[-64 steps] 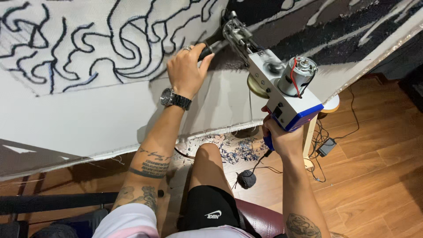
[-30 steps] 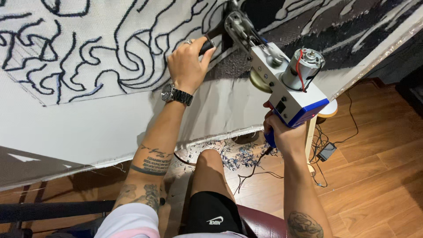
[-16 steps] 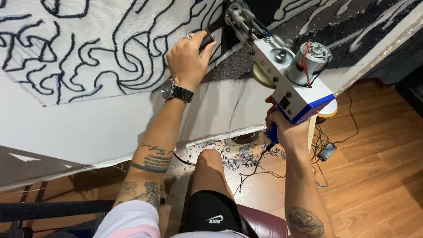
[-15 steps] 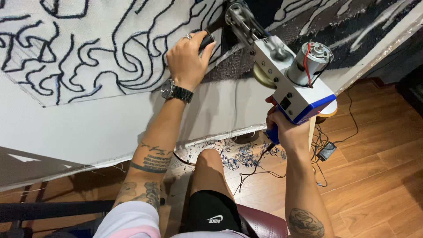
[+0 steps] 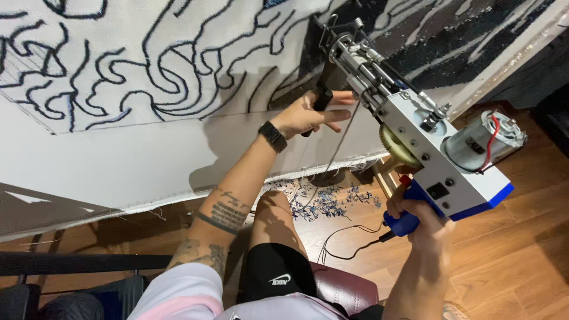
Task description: The person uses a handheld tufting gun to apply dark yarn into a stretched fabric frame, following a pre-drawn wavy pattern. The operator guides the tool along the design lines while seated, creating a textured rug surface.
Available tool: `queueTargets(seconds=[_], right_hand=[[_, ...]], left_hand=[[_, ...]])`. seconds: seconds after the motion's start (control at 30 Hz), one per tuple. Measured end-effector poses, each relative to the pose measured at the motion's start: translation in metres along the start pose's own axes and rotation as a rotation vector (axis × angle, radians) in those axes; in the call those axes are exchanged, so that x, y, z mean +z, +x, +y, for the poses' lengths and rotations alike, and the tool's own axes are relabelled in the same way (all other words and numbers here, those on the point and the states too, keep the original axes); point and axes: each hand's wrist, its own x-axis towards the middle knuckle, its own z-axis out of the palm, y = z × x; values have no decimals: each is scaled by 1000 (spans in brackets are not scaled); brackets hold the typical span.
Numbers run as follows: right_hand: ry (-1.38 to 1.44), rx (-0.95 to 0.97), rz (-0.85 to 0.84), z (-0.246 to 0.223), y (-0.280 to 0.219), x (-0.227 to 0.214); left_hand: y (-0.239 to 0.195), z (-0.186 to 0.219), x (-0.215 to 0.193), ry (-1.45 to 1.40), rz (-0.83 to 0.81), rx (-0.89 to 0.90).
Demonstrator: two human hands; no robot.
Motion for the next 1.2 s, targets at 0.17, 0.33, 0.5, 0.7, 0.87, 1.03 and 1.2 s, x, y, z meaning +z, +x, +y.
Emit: queueTargets(seconds=[0.17,0.33,0.5,0.7,0.87,1.03,1.2], right_hand=[[-23,3,-38,-2,-14,-21],[-65,32,-66,-15,-13,-13],[-47,21,-99,-3,-18,-25],[-65,22,-118,-19,-19,-11],[-79,15,-84,-21,-17,0],[-24,22,-75,-15,-16,-1],[-73,26,-71,-21,-13,10]], left_hand=[[-4,7,15,-57,-84,-78],[-13,13,15,-69,-200,-152],[-20,10,18,-110,-163,-256],[-27,16,21,53,-150,-246],[-18,-2,12,163,-108,-282],[-19,7,11,186,-57,-271],[-15,-7,5,180,-49,-269]])
